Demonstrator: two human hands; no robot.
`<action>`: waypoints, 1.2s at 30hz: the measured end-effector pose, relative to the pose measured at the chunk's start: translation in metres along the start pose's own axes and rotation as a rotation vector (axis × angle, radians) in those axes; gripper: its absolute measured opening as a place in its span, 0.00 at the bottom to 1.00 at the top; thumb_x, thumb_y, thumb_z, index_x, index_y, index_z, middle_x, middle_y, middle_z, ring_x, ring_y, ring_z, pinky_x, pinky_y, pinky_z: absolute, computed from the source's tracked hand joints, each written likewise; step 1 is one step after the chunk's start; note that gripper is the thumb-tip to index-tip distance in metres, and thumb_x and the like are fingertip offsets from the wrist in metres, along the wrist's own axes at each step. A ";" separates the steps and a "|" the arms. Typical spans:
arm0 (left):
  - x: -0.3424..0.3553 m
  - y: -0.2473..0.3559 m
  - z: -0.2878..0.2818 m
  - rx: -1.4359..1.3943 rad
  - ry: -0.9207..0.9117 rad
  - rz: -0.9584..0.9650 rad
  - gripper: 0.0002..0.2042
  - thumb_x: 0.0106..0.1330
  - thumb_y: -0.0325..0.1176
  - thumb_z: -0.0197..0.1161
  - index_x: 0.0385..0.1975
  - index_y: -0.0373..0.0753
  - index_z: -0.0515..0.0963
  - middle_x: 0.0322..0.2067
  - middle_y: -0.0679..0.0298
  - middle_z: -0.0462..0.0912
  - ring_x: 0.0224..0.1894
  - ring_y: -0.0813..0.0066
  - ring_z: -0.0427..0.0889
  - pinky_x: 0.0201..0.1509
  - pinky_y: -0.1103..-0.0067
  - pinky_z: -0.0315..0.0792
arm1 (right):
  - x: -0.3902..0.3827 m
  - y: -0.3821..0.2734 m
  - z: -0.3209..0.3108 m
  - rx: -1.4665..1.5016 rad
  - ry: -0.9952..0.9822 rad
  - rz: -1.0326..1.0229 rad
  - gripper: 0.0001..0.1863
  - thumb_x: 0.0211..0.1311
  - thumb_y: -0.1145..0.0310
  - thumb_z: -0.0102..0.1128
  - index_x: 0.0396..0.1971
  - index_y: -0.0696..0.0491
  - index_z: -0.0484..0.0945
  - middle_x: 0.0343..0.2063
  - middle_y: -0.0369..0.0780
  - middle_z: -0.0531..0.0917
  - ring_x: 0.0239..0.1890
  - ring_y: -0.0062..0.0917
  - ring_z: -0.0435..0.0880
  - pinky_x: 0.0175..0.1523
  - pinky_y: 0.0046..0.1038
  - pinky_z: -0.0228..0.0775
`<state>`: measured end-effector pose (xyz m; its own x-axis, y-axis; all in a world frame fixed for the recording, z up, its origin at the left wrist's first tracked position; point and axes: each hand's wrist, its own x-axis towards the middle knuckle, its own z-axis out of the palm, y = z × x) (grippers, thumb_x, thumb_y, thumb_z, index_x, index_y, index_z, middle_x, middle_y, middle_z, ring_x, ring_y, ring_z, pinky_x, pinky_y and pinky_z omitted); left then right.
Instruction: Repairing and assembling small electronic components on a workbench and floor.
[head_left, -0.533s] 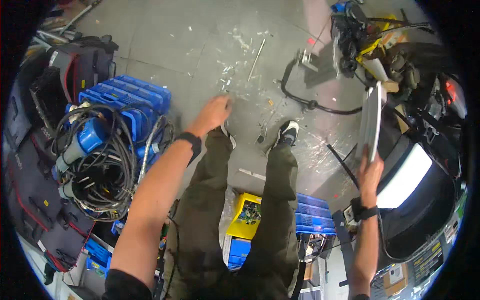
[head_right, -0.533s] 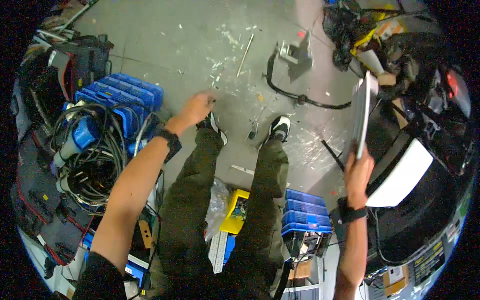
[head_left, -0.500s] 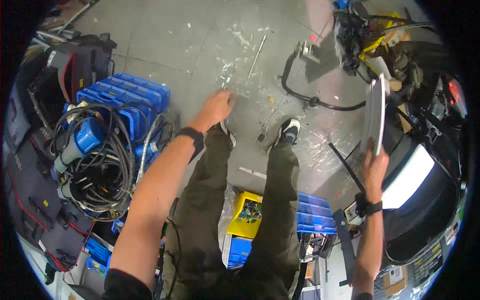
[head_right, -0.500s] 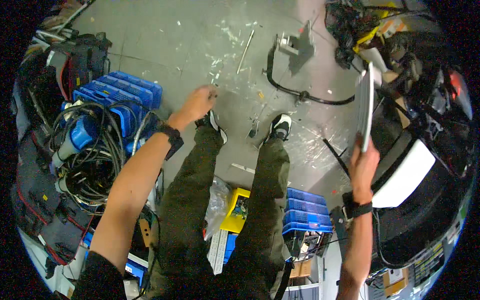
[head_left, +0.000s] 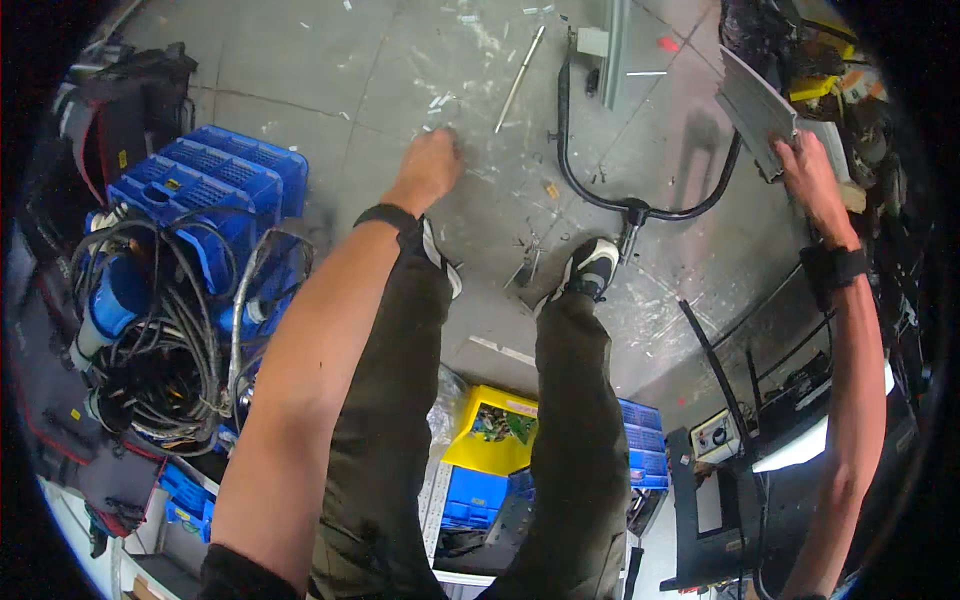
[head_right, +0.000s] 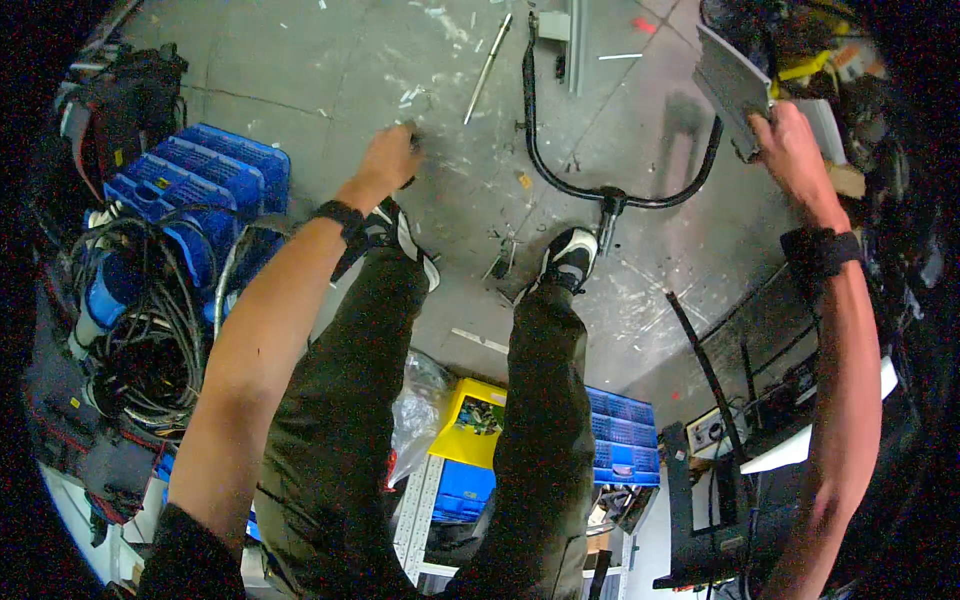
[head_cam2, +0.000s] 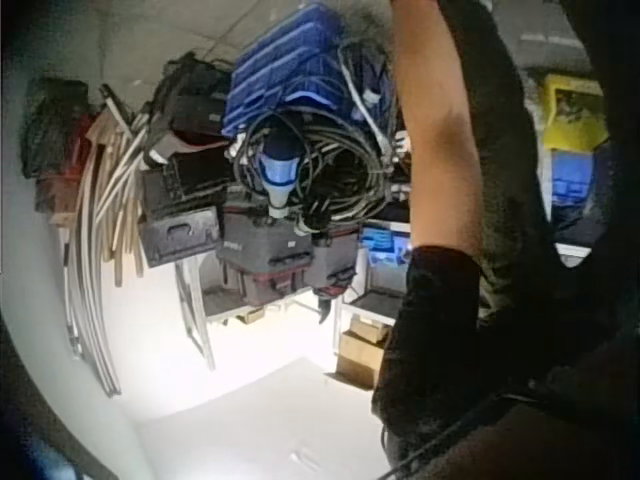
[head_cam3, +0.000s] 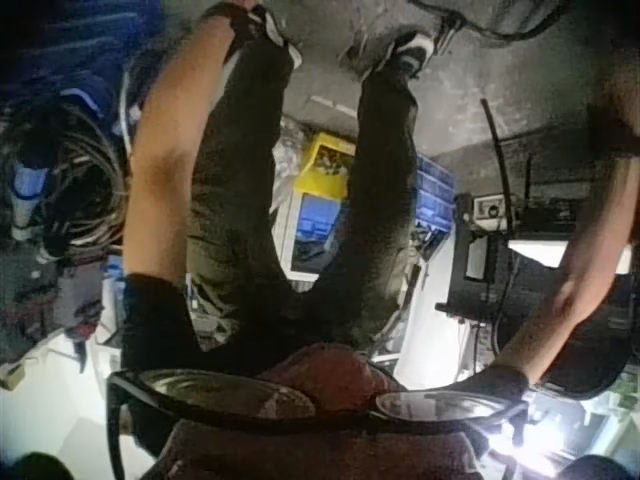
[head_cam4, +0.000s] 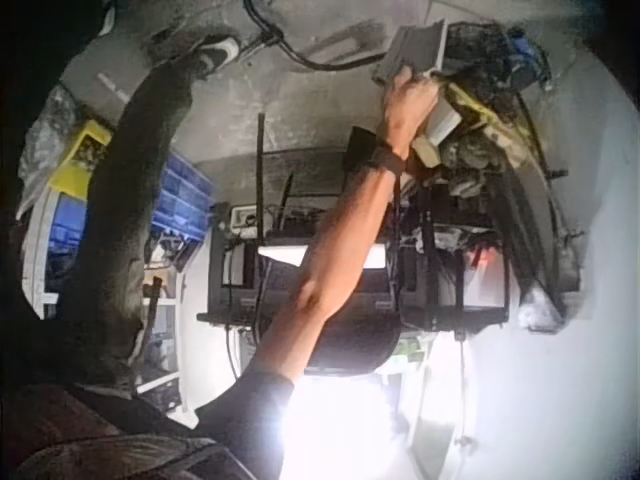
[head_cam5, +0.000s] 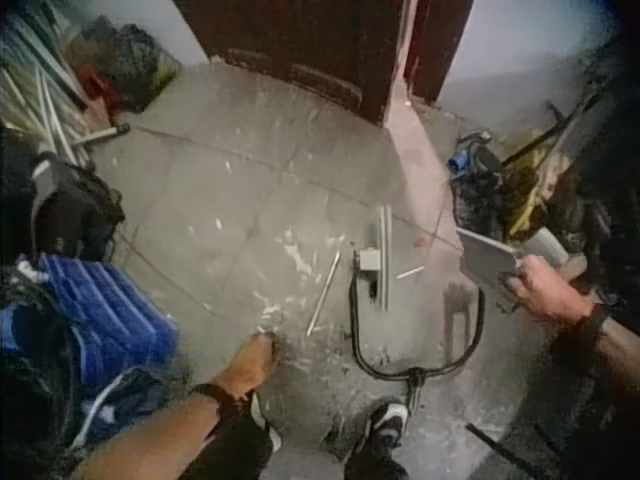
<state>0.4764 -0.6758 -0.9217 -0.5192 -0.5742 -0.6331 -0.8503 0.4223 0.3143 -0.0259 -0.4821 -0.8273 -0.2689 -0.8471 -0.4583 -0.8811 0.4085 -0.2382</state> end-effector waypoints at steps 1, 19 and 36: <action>0.010 0.002 0.005 -0.028 -0.019 -0.032 0.11 0.61 0.31 0.63 0.38 0.31 0.79 0.42 0.42 0.82 0.48 0.42 0.81 0.54 0.58 0.75 | 0.004 0.007 0.008 0.016 0.040 -0.023 0.14 0.69 0.65 0.59 0.39 0.63 0.72 0.33 0.56 0.77 0.37 0.52 0.74 0.43 0.42 0.69; 0.077 0.026 0.049 -0.049 -0.007 -0.004 0.13 0.64 0.37 0.61 0.41 0.33 0.78 0.40 0.44 0.83 0.47 0.42 0.82 0.52 0.56 0.75 | -0.062 -0.163 0.109 0.538 0.209 0.166 0.09 0.58 0.74 0.64 0.40 0.56 0.78 0.32 0.44 0.82 0.34 0.31 0.82 0.41 0.29 0.73; -0.089 -0.090 0.001 -0.773 -0.275 -0.349 0.21 0.72 0.47 0.46 0.31 0.30 0.71 0.24 0.50 0.75 0.25 0.58 0.76 0.35 0.64 0.71 | -0.040 -0.271 0.311 0.016 -0.322 0.057 0.27 0.65 0.73 0.51 0.65 0.51 0.65 0.52 0.55 0.75 0.39 0.46 0.86 0.42 0.40 0.81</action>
<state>0.5996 -0.6625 -0.8942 -0.2647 -0.3509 -0.8982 -0.8285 -0.3939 0.3980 0.3443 -0.4530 -1.0109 -0.1783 -0.6731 -0.7177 -0.8613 0.4595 -0.2170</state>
